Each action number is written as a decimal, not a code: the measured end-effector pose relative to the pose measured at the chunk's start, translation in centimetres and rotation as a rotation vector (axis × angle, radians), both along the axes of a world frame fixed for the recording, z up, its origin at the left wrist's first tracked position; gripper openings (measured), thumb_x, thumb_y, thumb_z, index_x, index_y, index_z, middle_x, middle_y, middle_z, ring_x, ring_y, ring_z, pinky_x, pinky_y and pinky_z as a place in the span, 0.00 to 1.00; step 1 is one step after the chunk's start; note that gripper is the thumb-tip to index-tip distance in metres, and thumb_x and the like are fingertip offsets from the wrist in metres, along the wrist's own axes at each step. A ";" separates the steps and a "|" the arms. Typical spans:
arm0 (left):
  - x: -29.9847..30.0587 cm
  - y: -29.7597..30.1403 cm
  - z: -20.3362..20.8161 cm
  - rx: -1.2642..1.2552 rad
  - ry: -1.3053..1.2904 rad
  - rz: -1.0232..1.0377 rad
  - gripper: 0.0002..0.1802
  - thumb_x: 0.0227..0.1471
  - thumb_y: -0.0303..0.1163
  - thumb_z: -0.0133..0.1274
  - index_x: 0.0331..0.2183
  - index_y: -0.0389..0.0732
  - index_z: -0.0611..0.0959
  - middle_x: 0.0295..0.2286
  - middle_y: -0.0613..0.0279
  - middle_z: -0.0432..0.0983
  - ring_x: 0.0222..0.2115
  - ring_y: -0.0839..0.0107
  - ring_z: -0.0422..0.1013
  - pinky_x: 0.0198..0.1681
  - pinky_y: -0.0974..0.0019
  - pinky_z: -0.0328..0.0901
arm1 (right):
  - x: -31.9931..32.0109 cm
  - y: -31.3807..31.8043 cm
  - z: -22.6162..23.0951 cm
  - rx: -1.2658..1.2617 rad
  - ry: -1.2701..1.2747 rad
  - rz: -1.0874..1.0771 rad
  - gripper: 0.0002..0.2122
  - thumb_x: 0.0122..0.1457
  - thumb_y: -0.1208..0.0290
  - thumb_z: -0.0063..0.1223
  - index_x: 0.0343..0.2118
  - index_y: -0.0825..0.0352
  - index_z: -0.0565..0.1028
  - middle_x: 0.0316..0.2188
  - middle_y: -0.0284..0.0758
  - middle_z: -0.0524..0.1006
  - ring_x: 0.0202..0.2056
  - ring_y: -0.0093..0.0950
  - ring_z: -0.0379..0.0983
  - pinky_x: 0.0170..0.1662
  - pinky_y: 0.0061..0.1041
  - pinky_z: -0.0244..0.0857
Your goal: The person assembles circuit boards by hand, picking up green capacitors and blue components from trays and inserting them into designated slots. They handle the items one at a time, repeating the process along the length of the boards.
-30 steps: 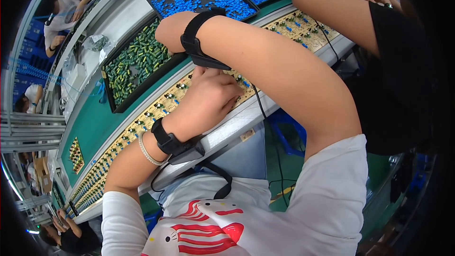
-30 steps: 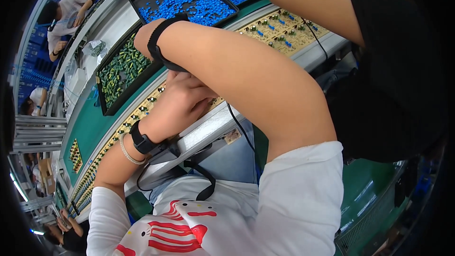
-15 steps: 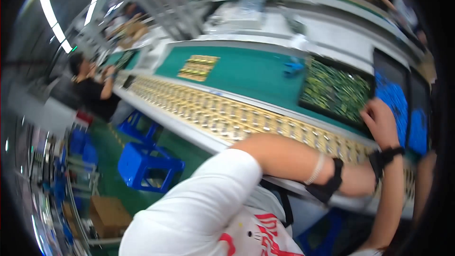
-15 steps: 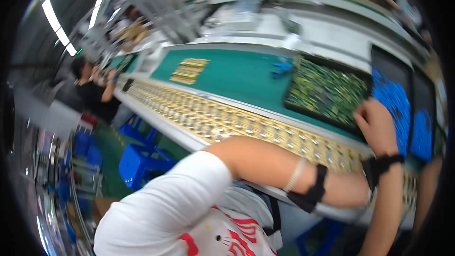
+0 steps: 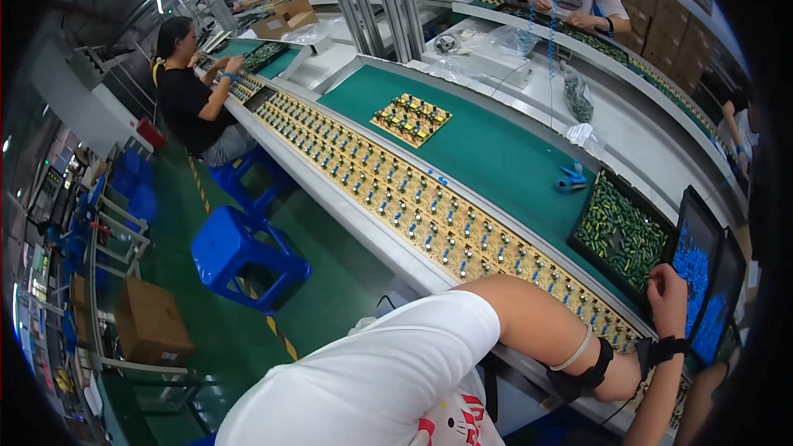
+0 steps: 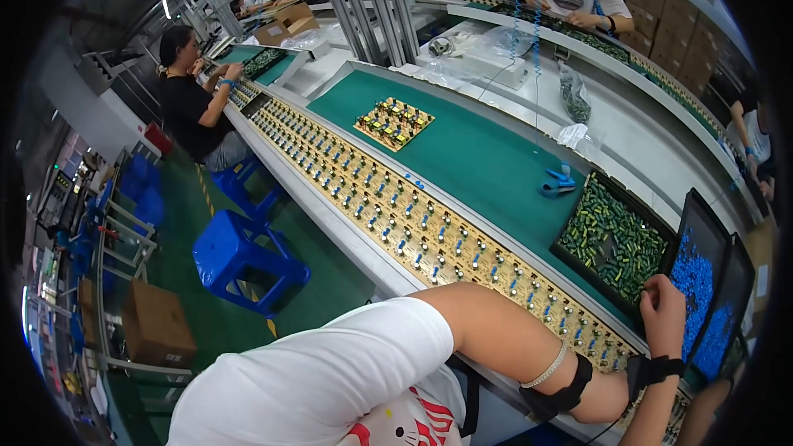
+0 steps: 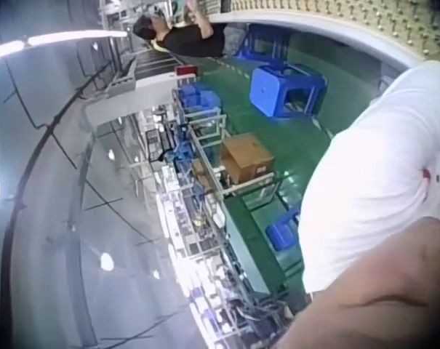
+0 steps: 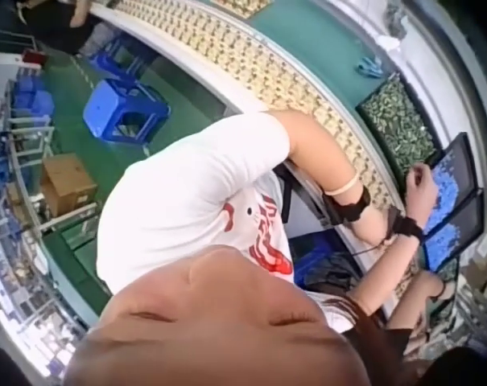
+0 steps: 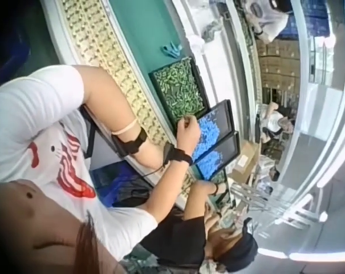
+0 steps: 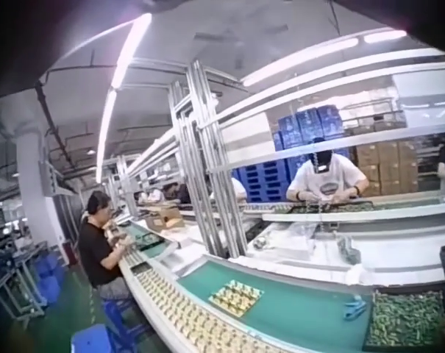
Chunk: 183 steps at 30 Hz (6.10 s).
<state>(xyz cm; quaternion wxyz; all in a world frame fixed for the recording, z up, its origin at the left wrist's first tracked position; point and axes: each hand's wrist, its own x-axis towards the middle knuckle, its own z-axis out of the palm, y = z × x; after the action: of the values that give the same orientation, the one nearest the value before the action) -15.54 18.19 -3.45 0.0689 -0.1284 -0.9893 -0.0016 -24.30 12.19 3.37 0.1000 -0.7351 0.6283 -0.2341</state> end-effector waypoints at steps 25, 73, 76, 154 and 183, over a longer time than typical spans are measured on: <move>17.0 -4.4 3.9 0.319 -0.030 0.131 0.02 0.36 0.27 0.56 0.17 0.40 0.83 0.19 0.51 0.77 0.23 0.53 0.77 0.27 0.55 0.69 | 2.8 2.2 0.4 -0.203 -0.144 -0.150 0.08 0.54 0.78 0.58 0.36 0.66 0.73 0.21 0.30 0.66 0.23 0.22 0.62 0.28 0.22 0.58; 19.2 -11.2 6.4 0.946 -0.085 0.373 0.12 0.54 0.24 0.56 0.42 0.36 0.84 0.29 0.57 0.78 0.31 0.65 0.74 0.36 0.63 0.69 | 8.3 8.8 -3.0 0.155 0.089 0.014 0.06 0.57 0.74 0.51 0.36 0.68 0.76 0.31 0.45 0.78 0.36 0.46 0.76 0.41 0.39 0.70; 19.2 -10.7 6.5 1.199 -0.136 0.547 0.11 0.52 0.23 0.58 0.40 0.35 0.85 0.31 0.59 0.81 0.30 0.72 0.75 0.34 0.68 0.69 | 7.2 7.4 -1.1 0.239 0.023 0.082 0.07 0.57 0.70 0.53 0.34 0.69 0.77 0.30 0.45 0.79 0.35 0.45 0.77 0.40 0.38 0.70; 16.6 -16.6 4.3 0.170 0.459 0.621 0.09 0.55 0.36 0.56 0.30 0.41 0.84 0.26 0.58 0.76 0.33 0.56 0.74 0.39 0.54 0.64 | 5.4 8.3 -2.4 0.230 -0.080 -0.082 0.06 0.57 0.73 0.56 0.31 0.71 0.79 0.23 0.42 0.78 0.26 0.36 0.76 0.31 0.32 0.68; 16.1 -7.0 5.8 0.771 -0.071 0.276 0.21 0.46 0.15 0.52 0.44 0.37 0.83 0.34 0.54 0.74 0.37 0.57 0.72 0.43 0.60 0.67 | 2.9 -2.8 -1.3 0.003 0.131 -0.121 0.16 0.57 0.56 0.57 0.36 0.67 0.81 0.31 0.45 0.80 0.39 0.42 0.77 0.45 0.39 0.70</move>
<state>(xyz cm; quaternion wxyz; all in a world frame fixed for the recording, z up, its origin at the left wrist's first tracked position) 0.52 11.18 2.35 0.0772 0.0410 -0.9259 -0.3674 -21.45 9.44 2.08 0.0454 -0.7093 0.6772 -0.1902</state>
